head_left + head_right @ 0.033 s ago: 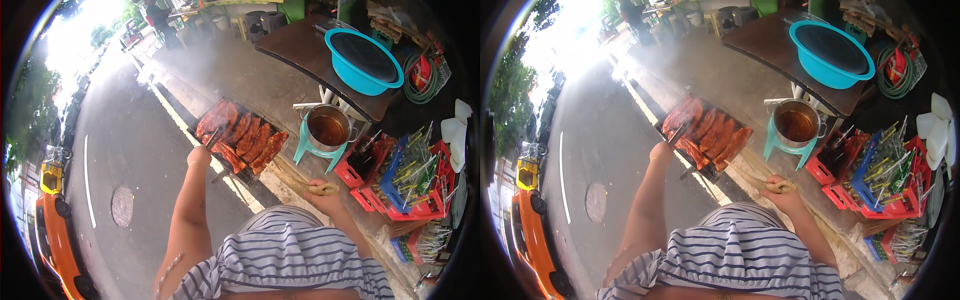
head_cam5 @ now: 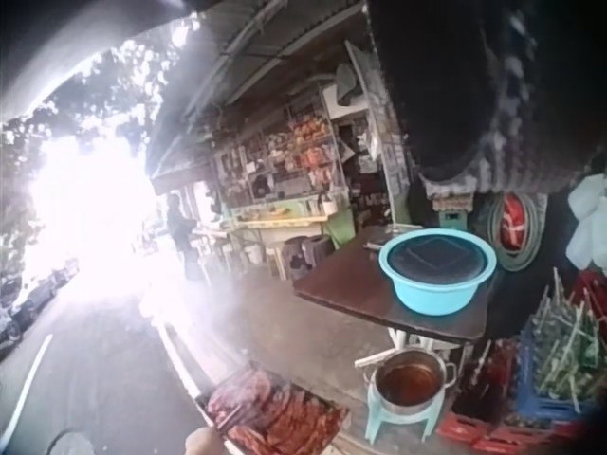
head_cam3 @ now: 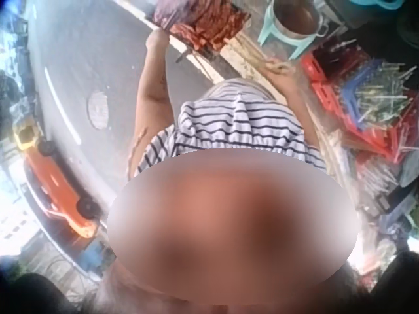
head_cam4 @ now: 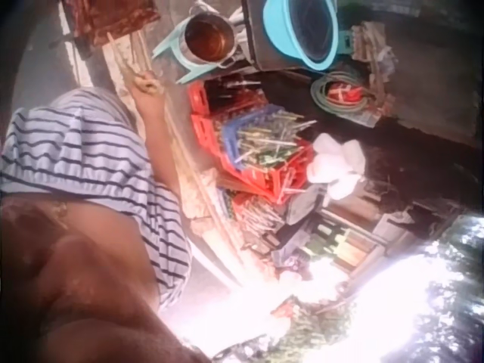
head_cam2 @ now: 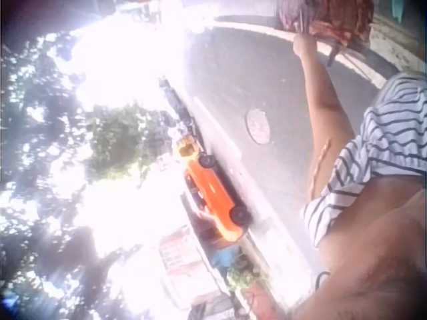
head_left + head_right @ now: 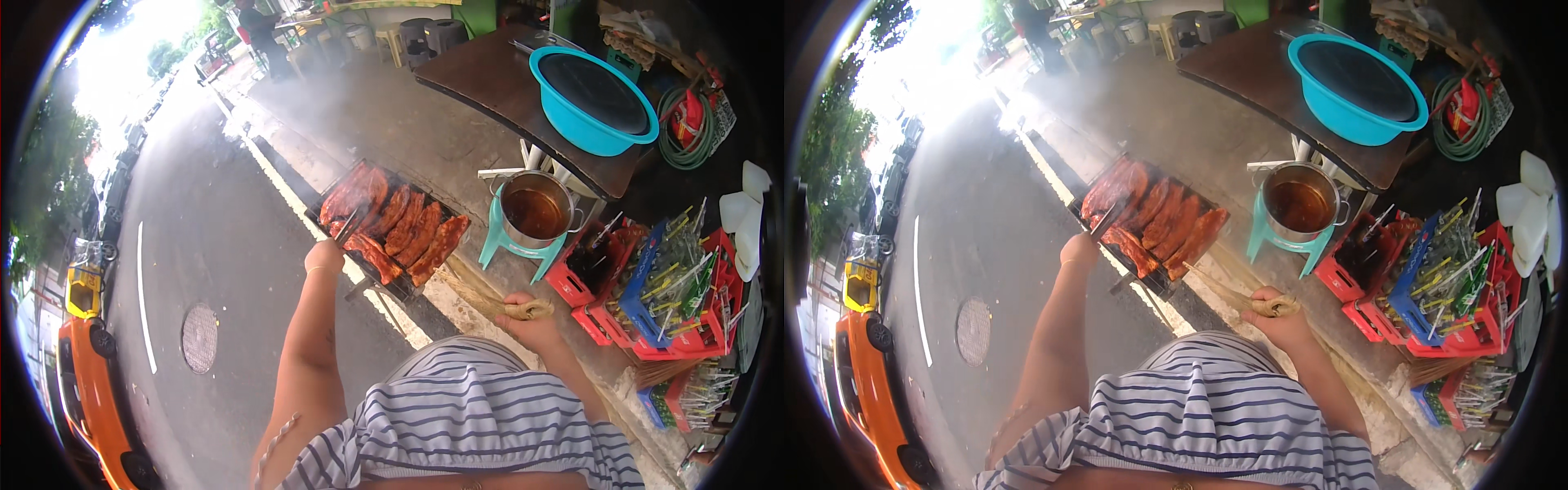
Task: The person holds a pot and coats meat on a grill with sauce using tongs, sets the pot down, and fans the grill with a hand fan while turning the meat with tongs.
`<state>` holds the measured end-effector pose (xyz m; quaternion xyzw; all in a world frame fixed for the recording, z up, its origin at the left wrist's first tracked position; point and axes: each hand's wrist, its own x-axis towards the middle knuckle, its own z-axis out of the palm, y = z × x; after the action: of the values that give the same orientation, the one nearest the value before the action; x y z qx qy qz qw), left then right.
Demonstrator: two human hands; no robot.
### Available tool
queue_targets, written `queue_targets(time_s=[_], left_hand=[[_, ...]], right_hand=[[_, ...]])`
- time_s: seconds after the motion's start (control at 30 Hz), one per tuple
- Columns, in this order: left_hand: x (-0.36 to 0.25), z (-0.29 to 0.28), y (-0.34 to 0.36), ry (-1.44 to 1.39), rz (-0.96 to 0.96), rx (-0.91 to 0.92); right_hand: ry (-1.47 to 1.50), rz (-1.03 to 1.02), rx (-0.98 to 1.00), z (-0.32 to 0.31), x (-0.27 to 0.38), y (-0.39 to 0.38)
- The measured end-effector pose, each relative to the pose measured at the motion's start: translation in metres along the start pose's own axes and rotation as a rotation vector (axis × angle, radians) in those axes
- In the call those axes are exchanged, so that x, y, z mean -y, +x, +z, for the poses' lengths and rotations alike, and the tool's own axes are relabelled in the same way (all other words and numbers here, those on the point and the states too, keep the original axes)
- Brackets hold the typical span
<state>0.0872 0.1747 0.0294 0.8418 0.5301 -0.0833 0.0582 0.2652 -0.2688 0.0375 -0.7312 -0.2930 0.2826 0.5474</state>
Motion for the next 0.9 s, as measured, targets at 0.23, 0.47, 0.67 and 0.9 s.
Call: queue_targets(time_s=[0.23,0.47,0.67,0.9], left_hand=[[0.012,-0.01,-0.007,-0.035,0.197,-0.09],[0.008,0.001,-0.011,0.01,0.162,-0.098],[0.031,-0.014,-0.017,0.167,0.052,-0.245],[0.045,0.007,-0.015,0.342,0.035,-0.408]], right_hand=[[0.151,0.091,-0.006,0.0,-0.014,0.001],[0.103,0.013,0.024,0.007,0.002,0.015],[0.246,0.125,-0.001,0.01,0.002,0.014],[0.143,0.043,-0.006,0.013,-0.007,0.019]])
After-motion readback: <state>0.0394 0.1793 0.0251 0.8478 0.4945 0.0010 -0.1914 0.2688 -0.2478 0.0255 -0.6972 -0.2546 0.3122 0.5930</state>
